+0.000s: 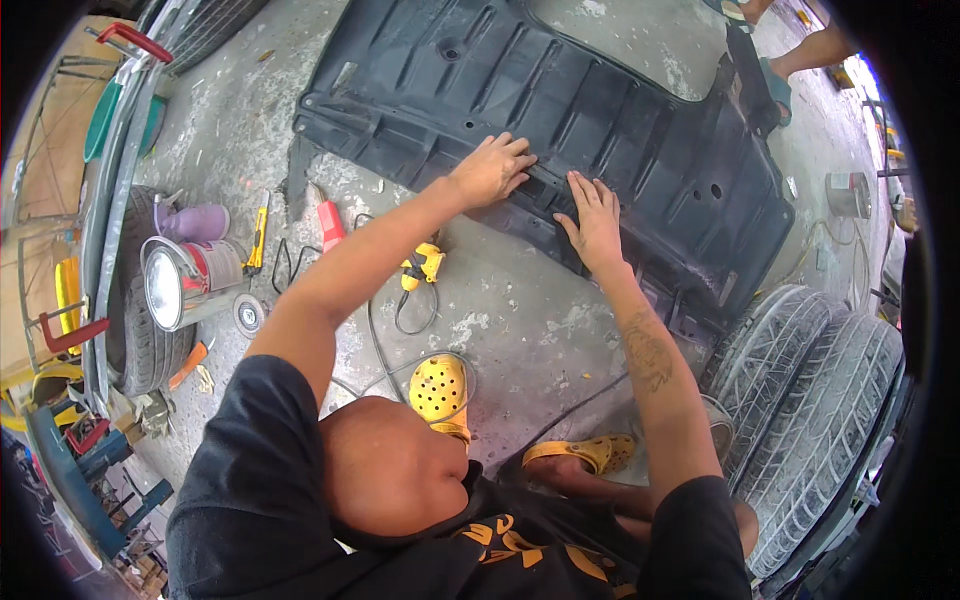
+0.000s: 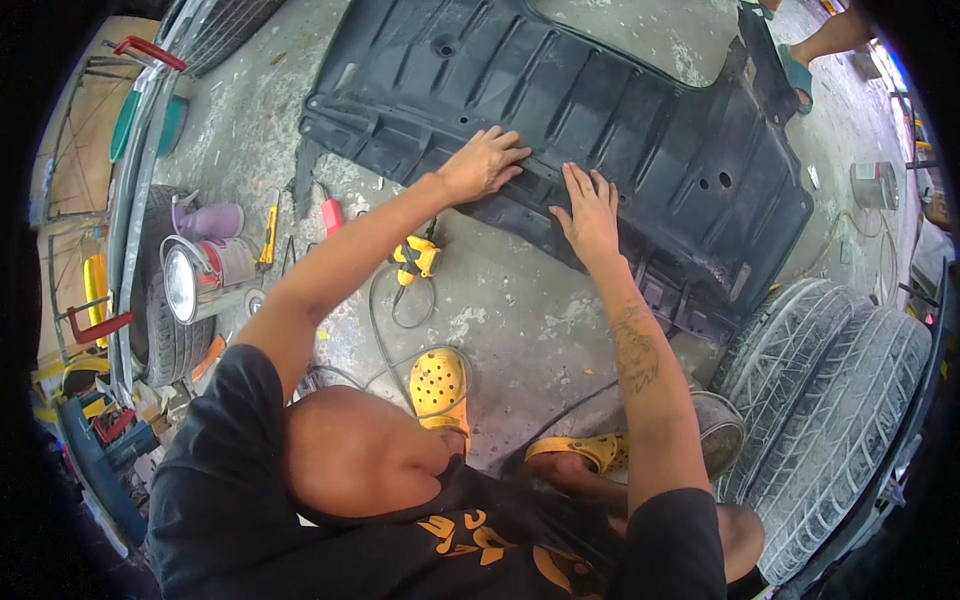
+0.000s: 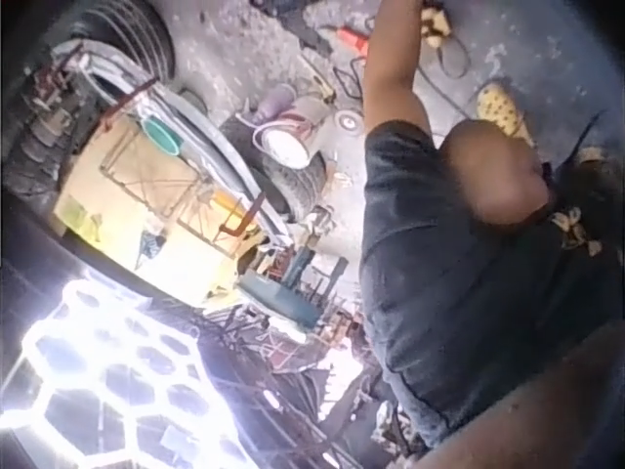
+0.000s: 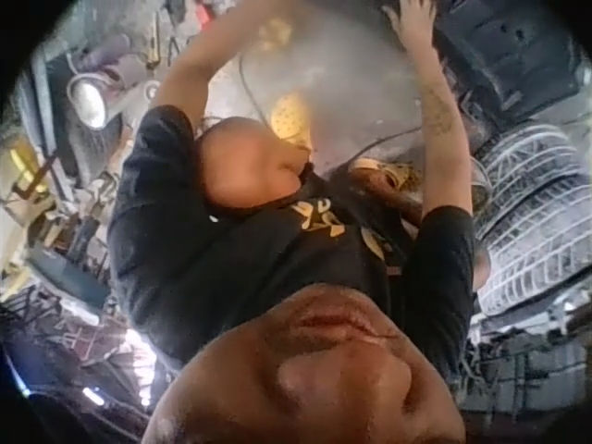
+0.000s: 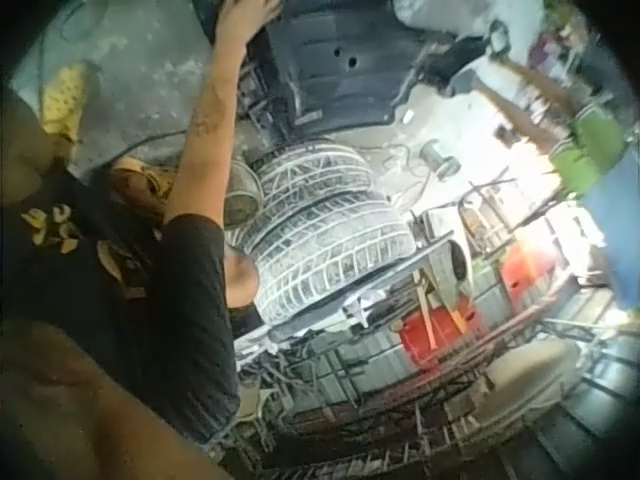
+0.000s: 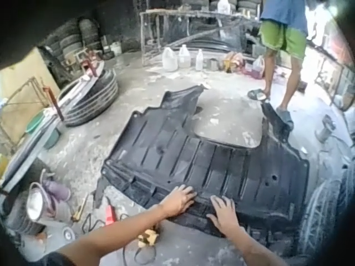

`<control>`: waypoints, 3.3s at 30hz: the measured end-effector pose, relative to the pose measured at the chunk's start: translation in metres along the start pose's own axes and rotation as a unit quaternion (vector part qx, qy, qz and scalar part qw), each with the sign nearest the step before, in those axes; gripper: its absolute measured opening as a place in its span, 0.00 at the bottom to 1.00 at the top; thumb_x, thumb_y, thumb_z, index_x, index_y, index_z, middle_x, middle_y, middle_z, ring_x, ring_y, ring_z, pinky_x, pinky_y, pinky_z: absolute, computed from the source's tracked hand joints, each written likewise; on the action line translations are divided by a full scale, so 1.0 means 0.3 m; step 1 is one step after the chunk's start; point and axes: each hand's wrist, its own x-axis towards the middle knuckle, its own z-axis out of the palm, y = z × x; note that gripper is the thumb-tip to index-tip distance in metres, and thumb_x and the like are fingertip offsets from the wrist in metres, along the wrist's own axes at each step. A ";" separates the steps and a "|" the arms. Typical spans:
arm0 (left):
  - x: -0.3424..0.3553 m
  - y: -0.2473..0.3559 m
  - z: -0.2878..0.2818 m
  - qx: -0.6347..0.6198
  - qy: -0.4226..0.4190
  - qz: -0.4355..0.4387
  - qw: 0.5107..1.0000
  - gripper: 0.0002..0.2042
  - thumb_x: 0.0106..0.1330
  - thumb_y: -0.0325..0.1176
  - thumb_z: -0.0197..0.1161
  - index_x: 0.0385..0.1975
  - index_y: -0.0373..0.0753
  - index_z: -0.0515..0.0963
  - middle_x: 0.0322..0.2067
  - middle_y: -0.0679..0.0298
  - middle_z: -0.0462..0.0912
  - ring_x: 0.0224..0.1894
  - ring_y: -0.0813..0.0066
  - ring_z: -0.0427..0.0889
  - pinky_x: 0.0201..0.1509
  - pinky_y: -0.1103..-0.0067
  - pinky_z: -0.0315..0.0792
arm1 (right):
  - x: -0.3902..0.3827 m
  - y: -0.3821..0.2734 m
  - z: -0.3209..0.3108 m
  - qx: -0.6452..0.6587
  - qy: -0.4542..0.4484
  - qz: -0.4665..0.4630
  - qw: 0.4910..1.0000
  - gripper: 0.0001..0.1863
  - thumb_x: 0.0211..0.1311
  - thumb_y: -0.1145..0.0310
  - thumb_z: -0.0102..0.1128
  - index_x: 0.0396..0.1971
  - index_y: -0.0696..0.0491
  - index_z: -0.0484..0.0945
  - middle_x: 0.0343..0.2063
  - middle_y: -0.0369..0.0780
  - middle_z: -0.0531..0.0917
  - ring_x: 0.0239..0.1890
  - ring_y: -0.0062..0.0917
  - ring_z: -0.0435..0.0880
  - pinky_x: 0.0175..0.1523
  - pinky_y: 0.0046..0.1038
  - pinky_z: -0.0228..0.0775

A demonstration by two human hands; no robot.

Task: The recorder is repairing a black plastic automotive underbody panel using a hot stapler tool.

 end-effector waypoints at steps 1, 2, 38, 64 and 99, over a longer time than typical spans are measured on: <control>0.005 -0.023 -0.005 -0.003 0.000 -0.002 1.000 0.17 0.65 0.34 0.63 0.52 0.37 0.80 0.48 0.61 0.75 0.52 0.59 0.74 0.55 0.66 0.70 | 0.010 0.004 0.001 -0.001 -0.004 0.000 1.000 0.38 0.61 0.58 0.66 0.70 0.49 0.64 0.68 0.36 0.68 0.68 0.40 0.64 0.73 0.49 0.51; 0.026 -0.056 -0.019 -0.030 -0.025 0.035 0.999 0.17 0.64 0.36 0.65 0.51 0.36 0.80 0.47 0.61 0.75 0.51 0.60 0.74 0.55 0.67 0.71 | 0.025 0.007 -0.003 0.022 0.018 -0.006 1.000 0.35 0.60 0.58 0.67 0.67 0.49 0.68 0.64 0.36 0.71 0.65 0.39 0.66 0.71 0.47 0.53; -0.016 -0.052 0.051 -0.129 0.096 0.002 0.987 0.14 0.61 0.35 0.69 0.45 0.39 0.81 0.47 0.64 0.80 0.49 0.60 0.75 0.57 0.68 0.69 | 0.024 -0.005 0.067 -0.031 0.073 0.002 0.997 0.30 0.63 0.61 0.62 0.66 0.43 0.71 0.65 0.28 0.71 0.66 0.31 0.65 0.72 0.45 0.49; -0.003 -0.034 0.065 -0.097 0.073 -0.041 0.992 0.17 0.59 0.37 0.71 0.49 0.47 0.81 0.51 0.68 0.79 0.49 0.63 0.74 0.54 0.70 0.69 | -0.006 -0.002 0.102 -0.040 0.110 0.097 0.988 0.32 0.62 0.52 0.64 0.65 0.44 0.71 0.60 0.31 0.72 0.64 0.28 0.67 0.71 0.45 0.49; -0.839 0.156 -0.106 0.202 0.122 -0.528 0.816 0.29 0.59 0.55 0.68 0.41 0.30 0.75 0.41 0.46 0.75 0.47 0.45 0.74 0.49 0.58 0.69 | -0.029 0.010 0.019 0.042 0.154 0.013 0.987 0.33 0.66 0.50 0.60 0.67 0.49 0.67 0.62 0.48 0.70 0.65 0.44 0.68 0.67 0.48 0.57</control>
